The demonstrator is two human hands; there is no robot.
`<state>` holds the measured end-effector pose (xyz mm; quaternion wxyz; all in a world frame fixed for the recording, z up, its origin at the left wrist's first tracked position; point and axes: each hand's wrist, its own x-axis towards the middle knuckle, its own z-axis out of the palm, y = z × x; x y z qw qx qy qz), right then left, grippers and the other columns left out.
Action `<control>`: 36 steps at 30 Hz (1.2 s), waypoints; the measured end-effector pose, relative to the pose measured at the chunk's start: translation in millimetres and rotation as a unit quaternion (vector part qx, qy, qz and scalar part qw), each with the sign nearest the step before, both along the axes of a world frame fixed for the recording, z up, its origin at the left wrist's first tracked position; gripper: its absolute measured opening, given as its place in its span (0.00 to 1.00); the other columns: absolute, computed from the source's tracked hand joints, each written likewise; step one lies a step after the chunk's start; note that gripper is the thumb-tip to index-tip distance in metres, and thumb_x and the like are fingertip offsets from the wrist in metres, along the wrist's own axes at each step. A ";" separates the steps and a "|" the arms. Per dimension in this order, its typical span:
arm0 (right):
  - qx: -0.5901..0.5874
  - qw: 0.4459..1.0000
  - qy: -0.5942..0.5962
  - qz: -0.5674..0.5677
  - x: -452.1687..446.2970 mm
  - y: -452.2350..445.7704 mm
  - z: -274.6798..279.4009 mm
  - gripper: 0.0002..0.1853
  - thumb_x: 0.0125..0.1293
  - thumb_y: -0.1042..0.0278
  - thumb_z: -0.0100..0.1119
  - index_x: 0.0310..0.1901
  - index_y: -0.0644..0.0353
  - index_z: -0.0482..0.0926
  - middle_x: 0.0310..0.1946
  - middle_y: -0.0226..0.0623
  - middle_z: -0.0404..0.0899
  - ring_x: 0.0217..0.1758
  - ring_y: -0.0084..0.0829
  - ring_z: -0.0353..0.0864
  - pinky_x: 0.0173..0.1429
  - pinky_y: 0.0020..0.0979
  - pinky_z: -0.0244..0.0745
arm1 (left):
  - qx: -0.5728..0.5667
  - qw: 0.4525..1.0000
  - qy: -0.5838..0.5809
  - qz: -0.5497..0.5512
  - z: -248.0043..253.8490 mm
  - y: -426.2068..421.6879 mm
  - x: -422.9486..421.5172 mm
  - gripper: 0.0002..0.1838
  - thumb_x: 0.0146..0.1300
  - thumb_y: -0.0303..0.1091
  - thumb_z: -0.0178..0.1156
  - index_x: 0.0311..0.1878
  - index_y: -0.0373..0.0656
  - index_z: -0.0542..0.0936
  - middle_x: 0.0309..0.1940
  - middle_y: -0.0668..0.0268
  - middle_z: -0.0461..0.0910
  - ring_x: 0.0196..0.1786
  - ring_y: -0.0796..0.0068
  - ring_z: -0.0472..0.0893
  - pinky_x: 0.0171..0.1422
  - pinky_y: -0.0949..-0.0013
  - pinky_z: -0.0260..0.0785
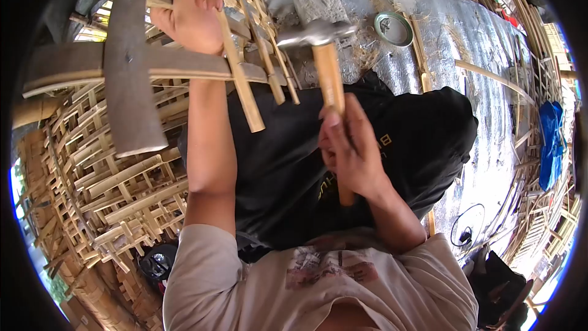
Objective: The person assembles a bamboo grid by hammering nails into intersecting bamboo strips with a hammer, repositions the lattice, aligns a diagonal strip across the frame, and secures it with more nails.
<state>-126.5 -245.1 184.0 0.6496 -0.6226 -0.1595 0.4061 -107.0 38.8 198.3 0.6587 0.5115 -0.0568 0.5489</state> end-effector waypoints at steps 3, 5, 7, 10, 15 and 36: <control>0.100 0.987 0.083 -0.095 3.1 -0.5 5.9 0.12 0.81 0.55 0.43 0.42 0.54 0.63 0.20 0.24 0.63 0.16 0.12 0.58 0.18 0.18 0.54 | 0.015 0.998 0.002 0.055 5.6 -12.5 3.0 0.10 0.71 0.22 0.48 0.31 0.42 0.67 0.13 0.70 0.58 0.14 0.78 0.56 0.22 0.68 0.54; 0.167 0.966 0.127 -0.154 1.8 0.8 2.0 0.10 0.81 0.59 0.44 0.42 0.55 0.64 0.20 0.27 0.65 0.16 0.16 0.61 0.18 0.23 0.57 | 0.023 0.998 0.005 0.054 3.2 -9.6 3.9 0.10 0.71 0.22 0.48 0.31 0.42 0.67 0.13 0.70 0.58 0.14 0.78 0.56 0.22 0.68 0.54; 0.041 0.998 -0.047 -0.025 -3.8 -0.5 -7.4 0.09 0.80 0.63 0.46 0.42 0.57 0.64 0.20 0.30 0.68 0.18 0.19 0.66 0.21 0.28 0.61 | 0.025 0.999 0.004 0.039 1.2 -3.6 2.7 0.10 0.71 0.22 0.48 0.30 0.42 0.67 0.13 0.70 0.58 0.15 0.78 0.56 0.22 0.68 0.54; -0.017 0.996 -0.020 0.090 -12.9 2.2 -8.8 0.09 0.79 0.67 0.48 0.40 0.61 0.64 0.19 0.33 0.70 0.20 0.24 0.72 0.26 0.31 0.68 | 0.011 1.000 0.003 0.013 0.6 -1.6 2.1 0.10 0.71 0.22 0.48 0.30 0.42 0.67 0.13 0.70 0.57 0.15 0.78 0.56 0.22 0.67 0.54; 0.023 0.997 0.049 -0.051 -5.3 -2.9 -12.1 0.13 0.81 0.54 0.44 0.47 0.56 0.66 0.19 0.22 0.59 0.14 0.11 0.53 0.16 0.19 0.47 | 0.039 0.998 0.014 0.049 3.5 -6.8 -0.9 0.12 0.71 0.23 0.46 0.28 0.43 0.66 0.13 0.70 0.57 0.15 0.78 0.56 0.22 0.67 0.54; -0.028 0.993 -0.060 0.097 -3.9 2.3 -3.9 0.09 0.79 0.67 0.46 0.41 0.64 0.63 0.20 0.39 0.72 0.22 0.31 0.75 0.29 0.36 0.69 | 0.025 1.000 0.006 0.003 0.9 -4.5 1.1 0.12 0.72 0.23 0.45 0.29 0.44 0.67 0.14 0.70 0.57 0.16 0.78 0.56 0.24 0.68 0.55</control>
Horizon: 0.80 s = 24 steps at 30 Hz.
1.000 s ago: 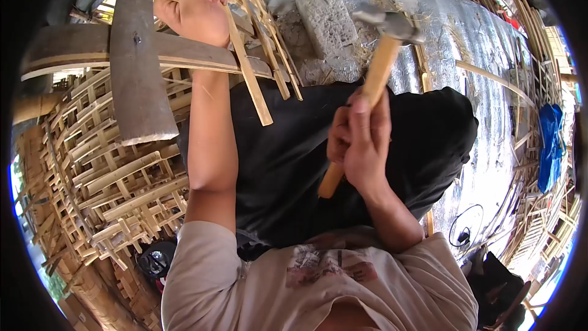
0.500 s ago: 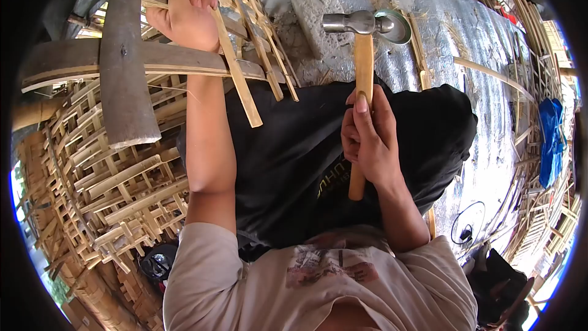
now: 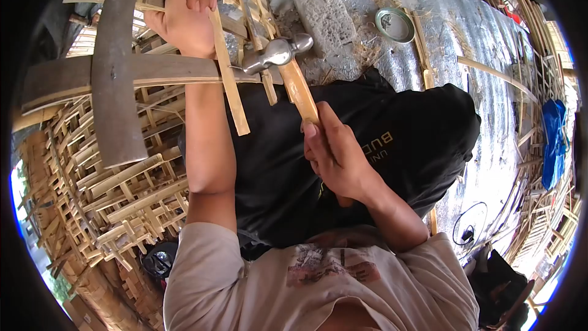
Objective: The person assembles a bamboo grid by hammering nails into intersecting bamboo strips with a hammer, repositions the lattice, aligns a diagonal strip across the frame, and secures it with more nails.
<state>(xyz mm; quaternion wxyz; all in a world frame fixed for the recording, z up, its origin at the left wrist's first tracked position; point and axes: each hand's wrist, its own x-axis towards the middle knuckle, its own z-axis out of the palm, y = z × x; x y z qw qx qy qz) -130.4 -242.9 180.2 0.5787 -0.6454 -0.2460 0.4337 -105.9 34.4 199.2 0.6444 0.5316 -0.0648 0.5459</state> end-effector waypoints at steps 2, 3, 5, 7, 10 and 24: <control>-0.003 1.000 -0.001 0.005 1.8 -1.3 -4.6 0.10 0.79 0.67 0.46 0.40 0.63 0.62 0.20 0.38 0.71 0.22 0.30 0.75 0.29 0.35 0.69 | 0.016 1.000 0.010 0.008 0.9 -1.0 -0.9 0.12 0.72 0.23 0.45 0.28 0.44 0.66 0.14 0.70 0.57 0.16 0.77 0.56 0.24 0.68 0.55; 0.008 1.000 0.015 -0.003 1.4 -0.8 -3.5 0.10 0.79 0.67 0.46 0.40 0.63 0.61 0.20 0.38 0.71 0.22 0.29 0.74 0.29 0.34 0.69 | 0.023 1.000 0.004 0.020 1.6 -2.0 0.4 0.12 0.71 0.22 0.45 0.28 0.44 0.65 0.14 0.70 0.57 0.16 0.78 0.56 0.24 0.68 0.55; 0.001 1.000 0.003 0.003 -2.0 -0.6 -3.1 0.10 0.80 0.67 0.45 0.40 0.63 0.62 0.20 0.38 0.71 0.22 0.29 0.74 0.29 0.34 0.70 | 0.026 0.999 0.014 0.039 1.3 -2.8 -1.7 0.12 0.71 0.22 0.46 0.28 0.44 0.65 0.14 0.70 0.57 0.16 0.78 0.55 0.23 0.68 0.55; 0.001 1.000 -0.008 0.000 -1.1 -1.9 -2.9 0.10 0.80 0.66 0.45 0.41 0.63 0.63 0.20 0.37 0.71 0.22 0.28 0.73 0.29 0.33 0.70 | 0.017 0.999 0.003 0.027 0.5 -1.3 0.8 0.12 0.71 0.22 0.46 0.29 0.44 0.66 0.13 0.71 0.57 0.15 0.79 0.55 0.23 0.68 0.55; 0.011 1.000 0.002 -0.014 -0.8 -3.5 -0.2 0.11 0.80 0.64 0.45 0.42 0.63 0.64 0.20 0.34 0.71 0.20 0.24 0.72 0.27 0.30 0.69 | -0.007 0.999 0.003 0.035 3.3 -4.5 1.1 0.10 0.69 0.21 0.47 0.30 0.43 0.67 0.13 0.71 0.57 0.15 0.79 0.55 0.23 0.68 0.55; 0.008 0.997 0.081 -0.008 -6.6 -4.6 -2.6 0.14 0.81 0.59 0.42 0.40 0.60 0.64 0.21 0.27 0.66 0.20 0.16 0.65 0.23 0.24 0.64 | 0.003 0.999 -0.015 -0.051 -4.8 6.6 -1.4 0.07 0.70 0.20 0.47 0.35 0.43 0.69 0.15 0.71 0.59 0.17 0.80 0.57 0.23 0.69 0.55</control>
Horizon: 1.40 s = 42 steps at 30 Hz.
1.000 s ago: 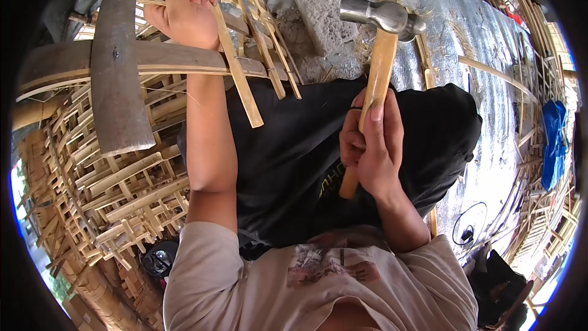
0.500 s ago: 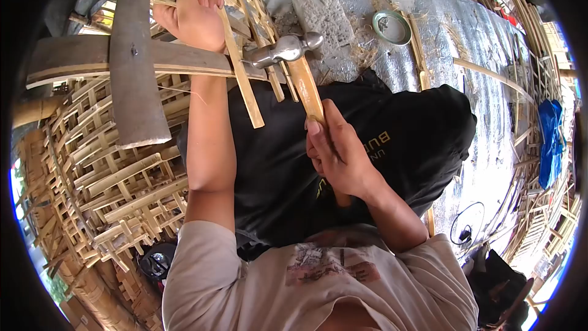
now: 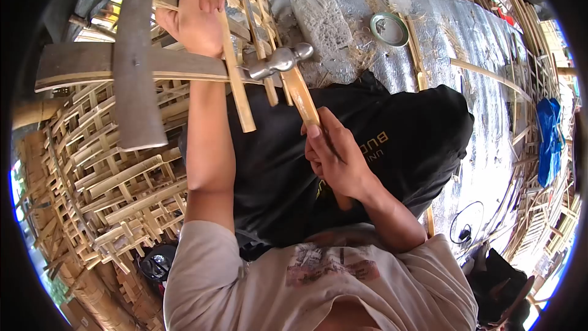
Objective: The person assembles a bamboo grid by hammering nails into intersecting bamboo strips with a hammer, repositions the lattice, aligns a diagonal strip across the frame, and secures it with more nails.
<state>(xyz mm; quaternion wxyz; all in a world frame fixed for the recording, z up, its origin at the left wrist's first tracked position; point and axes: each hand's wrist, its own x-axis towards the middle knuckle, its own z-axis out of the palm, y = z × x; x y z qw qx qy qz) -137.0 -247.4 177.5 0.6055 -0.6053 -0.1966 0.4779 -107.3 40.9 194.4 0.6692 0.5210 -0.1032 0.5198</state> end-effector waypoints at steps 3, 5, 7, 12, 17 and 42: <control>0.016 0.995 0.065 -0.068 1.0 -5.6 -5.8 0.14 0.81 0.56 0.43 0.41 0.58 0.64 0.21 0.26 0.64 0.18 0.15 0.62 0.21 0.22 0.62 | -0.021 0.998 -0.001 0.064 8.3 -25.9 6.7 0.06 0.71 0.20 0.48 0.38 0.43 0.72 0.15 0.72 0.58 0.17 0.79 0.58 0.26 0.69 0.57; 0.026 0.994 0.061 -0.090 10.4 -12.6 -5.5 0.14 0.82 0.54 0.42 0.43 0.56 0.64 0.21 0.24 0.60 0.16 0.13 0.56 0.19 0.20 0.55 | -0.023 0.997 -0.003 0.072 6.6 -19.3 5.0 0.06 0.71 0.21 0.48 0.37 0.43 0.71 0.15 0.72 0.58 0.17 0.79 0.58 0.26 0.69 0.57; 0.030 0.991 0.051 -0.119 19.5 -21.7 -6.6 0.13 0.82 0.54 0.41 0.44 0.55 0.64 0.21 0.23 0.59 0.15 0.12 0.53 0.17 0.18 0.50 | -0.021 0.996 0.005 0.081 7.7 -14.1 2.1 0.07 0.73 0.23 0.48 0.36 0.42 0.69 0.16 0.71 0.58 0.19 0.79 0.58 0.27 0.69 0.57; 0.006 0.985 0.074 -0.154 29.8 -44.1 -11.7 0.15 0.81 0.51 0.42 0.41 0.54 0.64 0.21 0.23 0.60 0.17 0.14 0.58 0.19 0.20 0.56 | -0.010 0.989 0.057 0.140 12.4 -7.2 -2.4 0.09 0.73 0.22 0.46 0.34 0.41 0.65 0.19 0.69 0.62 0.21 0.77 0.63 0.29 0.66 0.63; -0.002 0.980 0.095 -0.173 31.8 -56.6 -24.1 0.14 0.82 0.52 0.40 0.43 0.54 0.64 0.21 0.23 0.59 0.15 0.13 0.54 0.17 0.20 0.51 | -0.123 0.967 0.154 0.164 38.5 -17.4 -4.2 0.11 0.76 0.30 0.52 0.33 0.42 0.68 0.20 0.70 0.63 0.25 0.74 0.67 0.35 0.62 0.69; 0.059 0.953 -0.230 -0.188 96.6 -5.1 -28.4 0.09 0.75 0.65 0.57 0.42 0.60 0.69 0.29 0.28 0.74 0.30 0.18 0.77 0.31 0.25 0.79 | -0.168 0.951 -0.107 0.236 77.2 -28.2 -157.9 0.19 0.75 0.37 0.52 0.25 0.53 0.60 0.15 0.76 0.53 0.19 0.83 0.52 0.27 0.73 0.49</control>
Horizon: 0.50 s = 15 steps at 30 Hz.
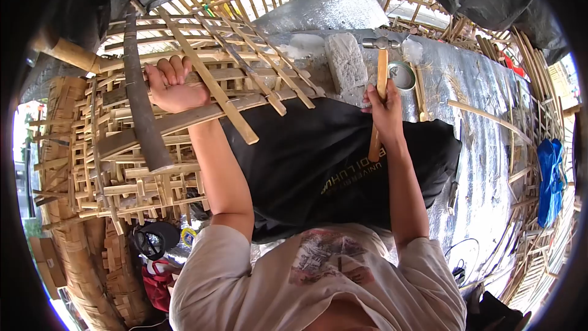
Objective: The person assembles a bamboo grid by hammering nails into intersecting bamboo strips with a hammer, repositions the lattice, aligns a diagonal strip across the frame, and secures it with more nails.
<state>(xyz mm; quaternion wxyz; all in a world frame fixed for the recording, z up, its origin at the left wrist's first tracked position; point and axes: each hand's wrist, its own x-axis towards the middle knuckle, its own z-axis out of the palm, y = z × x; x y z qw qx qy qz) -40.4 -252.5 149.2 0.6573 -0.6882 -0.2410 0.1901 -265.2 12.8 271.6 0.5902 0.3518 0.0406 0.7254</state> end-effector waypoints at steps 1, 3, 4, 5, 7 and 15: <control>0.013 1.000 0.018 0.004 0.6 4.9 -4.7 0.10 0.73 0.64 0.59 0.43 0.60 0.70 0.31 0.30 0.76 0.33 0.18 0.78 0.32 0.25 0.81 | 0.019 1.000 -0.005 0.010 -3.5 4.1 -1.9 0.16 0.74 0.36 0.53 0.28 0.54 0.62 0.15 0.76 0.54 0.19 0.83 0.53 0.26 0.73 0.50; 0.016 1.000 0.017 0.004 -3.0 14.2 -10.1 0.11 0.73 0.64 0.60 0.43 0.60 0.70 0.31 0.29 0.75 0.33 0.18 0.78 0.32 0.25 0.81 | 0.032 0.998 -0.028 0.038 -7.0 7.5 -3.2 0.15 0.74 0.36 0.54 0.29 0.54 0.63 0.15 0.76 0.54 0.18 0.82 0.53 0.26 0.73 0.50; 0.017 1.000 0.017 0.002 -4.8 18.7 -11.8 0.11 0.72 0.64 0.60 0.42 0.60 0.70 0.31 0.29 0.75 0.33 0.18 0.79 0.31 0.25 0.81 | 0.038 0.997 -0.039 0.050 -6.9 8.6 -2.2 0.14 0.73 0.35 0.54 0.30 0.54 0.64 0.15 0.76 0.55 0.18 0.82 0.53 0.26 0.73 0.50; 0.021 1.000 0.007 0.001 -5.1 22.6 -14.8 0.11 0.71 0.64 0.62 0.41 0.61 0.70 0.30 0.29 0.74 0.32 0.18 0.78 0.31 0.25 0.81 | 0.073 0.995 -0.051 0.052 -6.6 10.5 -1.6 0.14 0.73 0.35 0.55 0.30 0.54 0.64 0.15 0.75 0.55 0.18 0.82 0.54 0.25 0.72 0.50; 0.012 1.000 -0.024 0.002 -4.8 28.3 -17.9 0.12 0.71 0.64 0.62 0.40 0.62 0.70 0.28 0.29 0.74 0.30 0.18 0.77 0.31 0.25 0.82 | 0.073 0.993 -0.060 0.074 0.9 6.7 3.7 0.13 0.73 0.34 0.56 0.31 0.54 0.65 0.15 0.74 0.55 0.18 0.81 0.55 0.26 0.72 0.51; -0.042 0.983 -0.175 -0.044 15.9 34.5 -2.1 0.12 0.69 0.64 0.65 0.36 0.61 0.72 0.19 0.30 0.70 0.23 0.23 0.70 0.28 0.31 0.64 | 0.120 0.988 -0.093 -0.004 19.7 -14.0 -4.6 0.15 0.76 0.35 0.51 0.28 0.50 0.65 0.16 0.74 0.56 0.20 0.82 0.56 0.31 0.73 0.54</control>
